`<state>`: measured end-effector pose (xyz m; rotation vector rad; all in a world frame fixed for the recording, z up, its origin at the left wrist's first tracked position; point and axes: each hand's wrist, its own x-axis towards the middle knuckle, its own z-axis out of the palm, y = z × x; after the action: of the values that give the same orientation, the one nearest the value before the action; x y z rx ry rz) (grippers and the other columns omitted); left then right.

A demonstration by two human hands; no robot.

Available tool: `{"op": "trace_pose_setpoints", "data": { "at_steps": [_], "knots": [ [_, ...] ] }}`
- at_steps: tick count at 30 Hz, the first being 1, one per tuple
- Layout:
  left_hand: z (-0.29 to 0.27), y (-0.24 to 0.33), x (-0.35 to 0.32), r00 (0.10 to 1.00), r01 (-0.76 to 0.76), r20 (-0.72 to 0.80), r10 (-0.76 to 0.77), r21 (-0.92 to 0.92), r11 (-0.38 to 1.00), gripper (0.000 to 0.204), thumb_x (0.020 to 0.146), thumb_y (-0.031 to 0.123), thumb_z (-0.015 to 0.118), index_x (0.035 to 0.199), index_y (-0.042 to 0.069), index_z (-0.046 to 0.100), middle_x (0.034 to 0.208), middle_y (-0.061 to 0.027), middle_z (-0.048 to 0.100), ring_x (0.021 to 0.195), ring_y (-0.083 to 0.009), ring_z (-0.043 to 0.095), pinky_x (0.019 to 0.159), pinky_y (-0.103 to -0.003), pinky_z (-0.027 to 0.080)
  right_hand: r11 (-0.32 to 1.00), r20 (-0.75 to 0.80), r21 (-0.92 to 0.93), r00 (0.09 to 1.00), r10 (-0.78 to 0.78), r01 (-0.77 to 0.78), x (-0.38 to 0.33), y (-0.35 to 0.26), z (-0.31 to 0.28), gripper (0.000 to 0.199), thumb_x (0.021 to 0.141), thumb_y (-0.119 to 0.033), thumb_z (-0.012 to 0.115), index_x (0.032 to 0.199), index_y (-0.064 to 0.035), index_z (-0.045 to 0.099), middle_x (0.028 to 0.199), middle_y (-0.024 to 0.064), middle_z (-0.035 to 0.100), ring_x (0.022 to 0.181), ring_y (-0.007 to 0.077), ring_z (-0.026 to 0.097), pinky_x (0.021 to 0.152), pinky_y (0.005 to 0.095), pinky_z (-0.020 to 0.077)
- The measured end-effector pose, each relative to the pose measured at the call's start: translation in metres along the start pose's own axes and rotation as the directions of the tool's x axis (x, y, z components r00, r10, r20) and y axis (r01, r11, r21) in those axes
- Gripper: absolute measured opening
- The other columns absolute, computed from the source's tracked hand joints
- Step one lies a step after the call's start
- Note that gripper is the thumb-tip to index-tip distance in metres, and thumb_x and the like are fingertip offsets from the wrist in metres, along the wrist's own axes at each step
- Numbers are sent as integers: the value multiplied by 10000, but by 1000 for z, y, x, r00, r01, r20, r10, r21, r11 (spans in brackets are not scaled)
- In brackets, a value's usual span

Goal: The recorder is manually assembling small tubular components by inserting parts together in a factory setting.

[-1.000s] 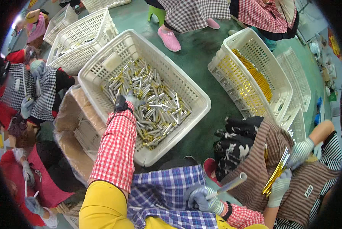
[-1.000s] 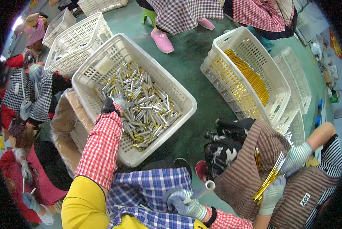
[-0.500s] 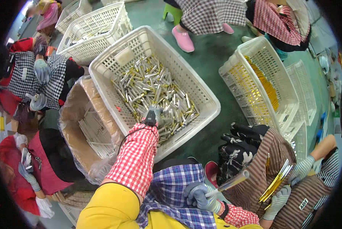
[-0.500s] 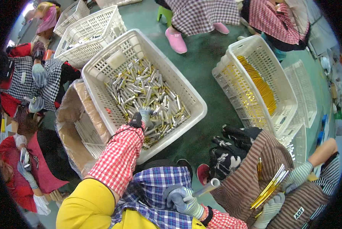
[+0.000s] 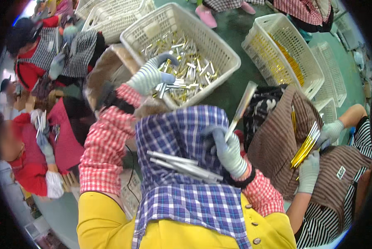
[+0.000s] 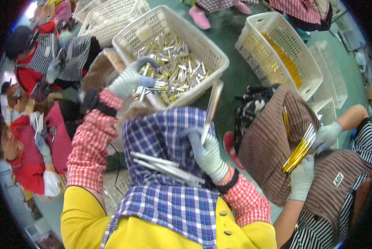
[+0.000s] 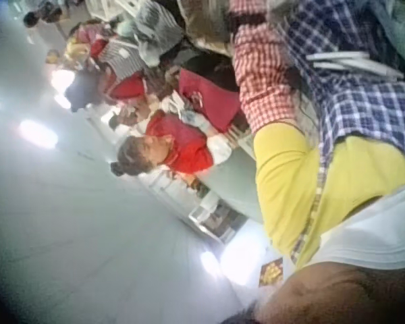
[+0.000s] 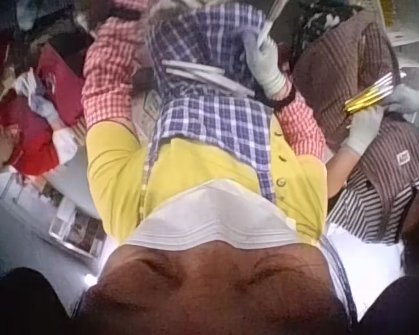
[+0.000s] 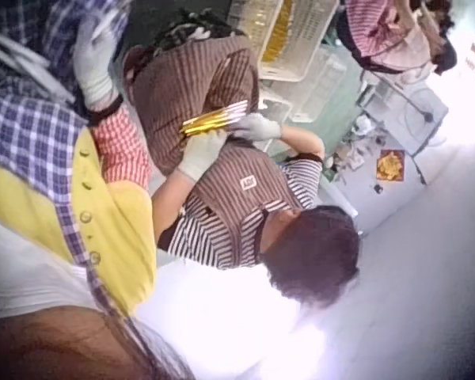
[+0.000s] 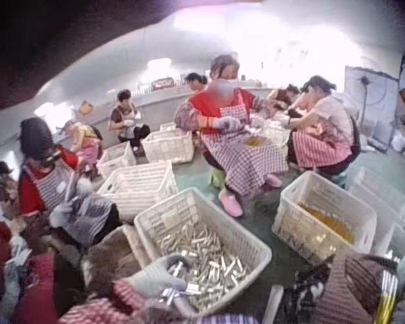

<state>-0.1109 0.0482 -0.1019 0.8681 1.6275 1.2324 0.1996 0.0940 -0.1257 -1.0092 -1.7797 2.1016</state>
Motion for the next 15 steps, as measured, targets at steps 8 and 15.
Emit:
{"op": "trace_pose_setpoints", "data": {
  "at_steps": [8,15],
  "knots": [
    [67,49,-201,939,316,204,-276,-197,928,475,718,-29,740,1140,82,550,963,-43,601,584,-132,638,494,-252,532,956,-57,141,967,-250,256,6,0,51,340,1027,-328,539,1077,-22,680,830,4,652,693,74,567,619,253,475],
    [148,-44,-234,965,-264,66,256,184,947,436,736,30,760,1143,118,634,1212,-160,542,1171,-309,549,998,-421,451,961,-96,-38,956,-276,274,-8,14,39,382,1008,-368,577,1124,-14,665,923,21,687,818,91,623,740,264,511]
  ]
}}
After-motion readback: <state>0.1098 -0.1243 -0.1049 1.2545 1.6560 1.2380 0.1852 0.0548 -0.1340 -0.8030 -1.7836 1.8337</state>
